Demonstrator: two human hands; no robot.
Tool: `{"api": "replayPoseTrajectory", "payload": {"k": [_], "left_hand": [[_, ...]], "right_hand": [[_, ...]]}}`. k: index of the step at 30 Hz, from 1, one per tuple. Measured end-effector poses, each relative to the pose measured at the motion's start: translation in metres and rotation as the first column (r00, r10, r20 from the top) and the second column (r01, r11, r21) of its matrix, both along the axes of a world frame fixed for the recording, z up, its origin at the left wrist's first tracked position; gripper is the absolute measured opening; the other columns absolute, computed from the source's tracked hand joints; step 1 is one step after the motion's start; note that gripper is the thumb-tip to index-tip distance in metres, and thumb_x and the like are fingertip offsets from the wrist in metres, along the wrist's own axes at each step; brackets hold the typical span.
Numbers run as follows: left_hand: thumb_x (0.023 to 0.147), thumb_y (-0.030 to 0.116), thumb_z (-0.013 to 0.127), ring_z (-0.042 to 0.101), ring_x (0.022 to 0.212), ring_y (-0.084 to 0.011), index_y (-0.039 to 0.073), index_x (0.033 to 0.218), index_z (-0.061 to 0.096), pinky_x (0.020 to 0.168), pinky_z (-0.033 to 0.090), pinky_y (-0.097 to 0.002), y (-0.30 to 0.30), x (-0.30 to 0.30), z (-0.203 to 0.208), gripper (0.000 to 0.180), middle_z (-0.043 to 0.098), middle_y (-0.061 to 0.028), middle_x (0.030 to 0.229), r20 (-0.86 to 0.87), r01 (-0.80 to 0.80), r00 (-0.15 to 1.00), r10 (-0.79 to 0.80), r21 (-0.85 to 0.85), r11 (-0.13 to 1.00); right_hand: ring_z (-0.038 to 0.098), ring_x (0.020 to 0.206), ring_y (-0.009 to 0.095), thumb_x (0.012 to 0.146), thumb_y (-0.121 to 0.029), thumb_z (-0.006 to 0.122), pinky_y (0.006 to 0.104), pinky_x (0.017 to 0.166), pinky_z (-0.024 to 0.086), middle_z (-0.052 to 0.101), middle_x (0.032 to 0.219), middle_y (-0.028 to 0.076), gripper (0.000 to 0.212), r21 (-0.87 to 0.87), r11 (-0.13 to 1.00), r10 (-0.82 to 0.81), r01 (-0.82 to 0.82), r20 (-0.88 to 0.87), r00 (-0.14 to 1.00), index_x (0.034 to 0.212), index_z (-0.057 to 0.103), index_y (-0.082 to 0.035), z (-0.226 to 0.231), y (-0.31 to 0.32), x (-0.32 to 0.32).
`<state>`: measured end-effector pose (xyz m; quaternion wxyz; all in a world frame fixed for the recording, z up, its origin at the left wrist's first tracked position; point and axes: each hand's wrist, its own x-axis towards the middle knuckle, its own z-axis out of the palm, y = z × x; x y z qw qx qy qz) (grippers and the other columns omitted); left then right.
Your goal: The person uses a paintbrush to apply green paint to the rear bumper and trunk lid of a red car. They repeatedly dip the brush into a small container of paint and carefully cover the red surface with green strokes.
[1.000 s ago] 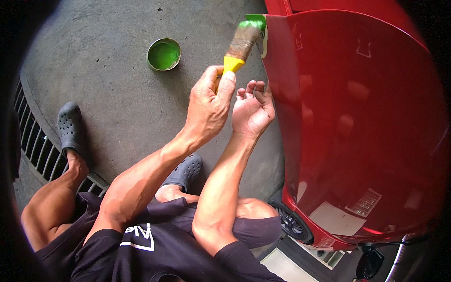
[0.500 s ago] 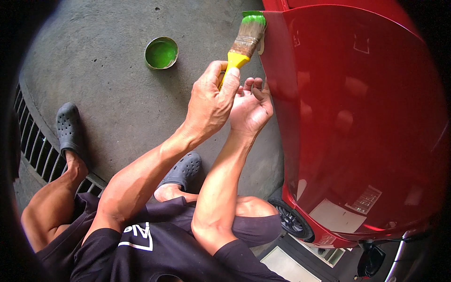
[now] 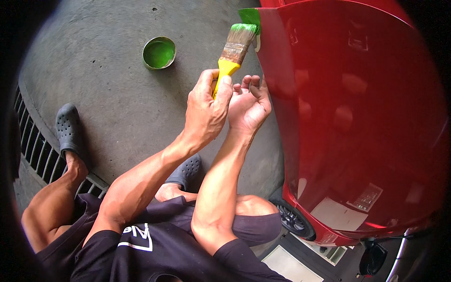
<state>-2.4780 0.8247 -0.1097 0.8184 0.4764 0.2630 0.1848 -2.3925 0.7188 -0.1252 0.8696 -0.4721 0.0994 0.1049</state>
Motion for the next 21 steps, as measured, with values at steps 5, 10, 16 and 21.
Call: {"api": "replayPoseTrajectory", "payload": {"k": [5,10,16,21], "left_hand": [[0.113,0.032,0.061,0.076,0.093,-0.0227,-0.002,0.127,0.064,0.080,0.058,-0.0384,-0.001,0.002,-0.003,0.037,0.076,-0.0194,0.100,-0.113,0.180,0.979,-0.169,0.088,0.980],[0.112,0.034,0.061,0.074,0.088,-0.0258,-0.003,0.127,0.063,0.080,0.057,-0.0414,0.000,0.001,-0.004,0.040,0.076,-0.0228,0.099,-0.050,0.074,0.996,-0.072,0.045,0.996],[0.112,0.034,0.060,0.076,0.096,-0.0287,-0.003,0.129,0.063,0.084,0.058,-0.0416,-0.003,-0.007,-0.005,0.040,0.076,-0.0244,0.102,-0.071,0.135,0.989,-0.132,0.050,0.990],[0.112,0.032,0.060,0.077,0.101,-0.0291,-0.004,0.129,0.063,0.087,0.058,-0.0412,0.000,-0.005,-0.007,0.040,0.077,-0.0245,0.107,-0.126,0.255,0.961,-0.246,0.058,0.965]], "right_hand": [[0.055,0.116,0.021,0.084,-0.001,0.066,0.0385,0.099,0.045,0.062,0.117,0.002,0.056,-0.001,1.000,-0.014,0.014,0.002,1.000,0.139,0.059,-0.012,0.000,-0.003,0.002],[0.055,0.116,0.021,0.084,-0.002,0.065,0.0391,0.098,0.047,0.062,0.118,0.002,0.058,-0.019,1.000,-0.006,0.006,0.011,1.000,0.141,0.059,-0.011,0.003,0.001,-0.001],[0.056,0.116,0.021,0.084,-0.003,0.064,0.0390,0.098,0.047,0.064,0.119,0.003,0.056,-0.031,0.999,-0.046,0.045,-0.019,0.999,0.140,0.059,-0.011,0.001,-0.002,0.002],[0.056,0.117,0.021,0.084,-0.003,0.065,0.0396,0.099,0.046,0.065,0.119,0.003,0.056,-0.005,1.000,-0.031,0.031,-0.008,1.000,0.139,0.059,-0.011,-0.001,-0.005,0.002]]}}
